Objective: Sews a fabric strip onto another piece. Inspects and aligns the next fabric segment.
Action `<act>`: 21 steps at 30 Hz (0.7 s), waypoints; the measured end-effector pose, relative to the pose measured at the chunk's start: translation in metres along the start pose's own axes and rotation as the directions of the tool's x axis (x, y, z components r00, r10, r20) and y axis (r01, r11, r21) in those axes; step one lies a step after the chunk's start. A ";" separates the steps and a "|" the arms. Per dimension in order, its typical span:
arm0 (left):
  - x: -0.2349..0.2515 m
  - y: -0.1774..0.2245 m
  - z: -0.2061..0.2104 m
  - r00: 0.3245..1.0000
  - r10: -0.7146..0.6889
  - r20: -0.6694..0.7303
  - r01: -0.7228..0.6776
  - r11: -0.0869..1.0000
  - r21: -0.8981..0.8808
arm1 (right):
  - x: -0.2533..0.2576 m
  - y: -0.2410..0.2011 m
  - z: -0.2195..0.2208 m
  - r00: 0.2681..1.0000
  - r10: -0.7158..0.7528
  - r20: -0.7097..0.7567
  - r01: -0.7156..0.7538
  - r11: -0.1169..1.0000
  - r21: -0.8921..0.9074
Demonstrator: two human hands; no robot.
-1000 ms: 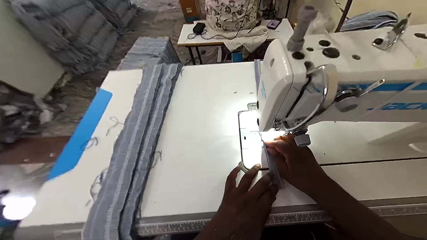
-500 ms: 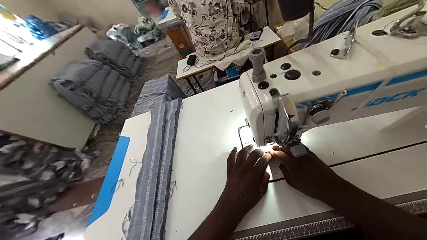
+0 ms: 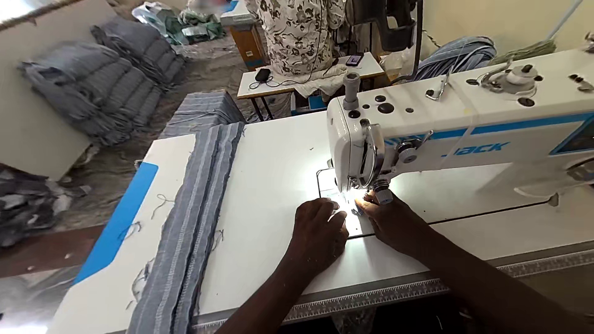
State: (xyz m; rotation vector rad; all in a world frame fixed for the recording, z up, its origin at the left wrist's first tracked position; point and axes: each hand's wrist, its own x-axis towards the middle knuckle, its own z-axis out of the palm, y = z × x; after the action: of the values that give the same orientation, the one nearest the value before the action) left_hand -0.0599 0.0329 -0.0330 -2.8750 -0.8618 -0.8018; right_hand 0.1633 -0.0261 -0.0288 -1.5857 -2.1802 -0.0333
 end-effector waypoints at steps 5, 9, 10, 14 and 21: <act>-0.002 -0.002 0.000 1.000 -0.007 -0.008 0.007 1.000 0.001 | -0.006 -0.004 0.005 0.994 0.047 -0.097 -0.041 0.997 0.058; -0.001 -0.002 0.000 1.000 -0.003 -0.007 0.003 1.000 -0.005 | -0.021 -0.010 -0.005 0.995 0.047 -0.089 -0.041 0.997 0.069; -0.001 -0.001 0.000 1.000 -0.006 -0.009 0.006 1.000 -0.013 | -0.027 -0.012 -0.007 0.995 0.037 -0.091 -0.030 0.997 0.071; 0.000 -0.001 -0.002 1.000 -0.015 0.000 0.015 1.000 -0.021 | -0.062 -0.013 -0.014 0.993 -0.075 -0.090 0.080 0.995 0.058; -0.004 -0.002 -0.006 0.996 -0.078 -0.046 0.074 0.994 -0.083 | -0.085 -0.023 -0.021 0.994 0.041 -0.098 -0.035 0.998 0.061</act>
State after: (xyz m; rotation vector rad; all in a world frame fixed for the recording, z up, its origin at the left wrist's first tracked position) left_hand -0.0661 0.0314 -0.0297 -2.8934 -0.9596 -0.9325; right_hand 0.1705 -0.1162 -0.0351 -1.5587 -2.0565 -0.0350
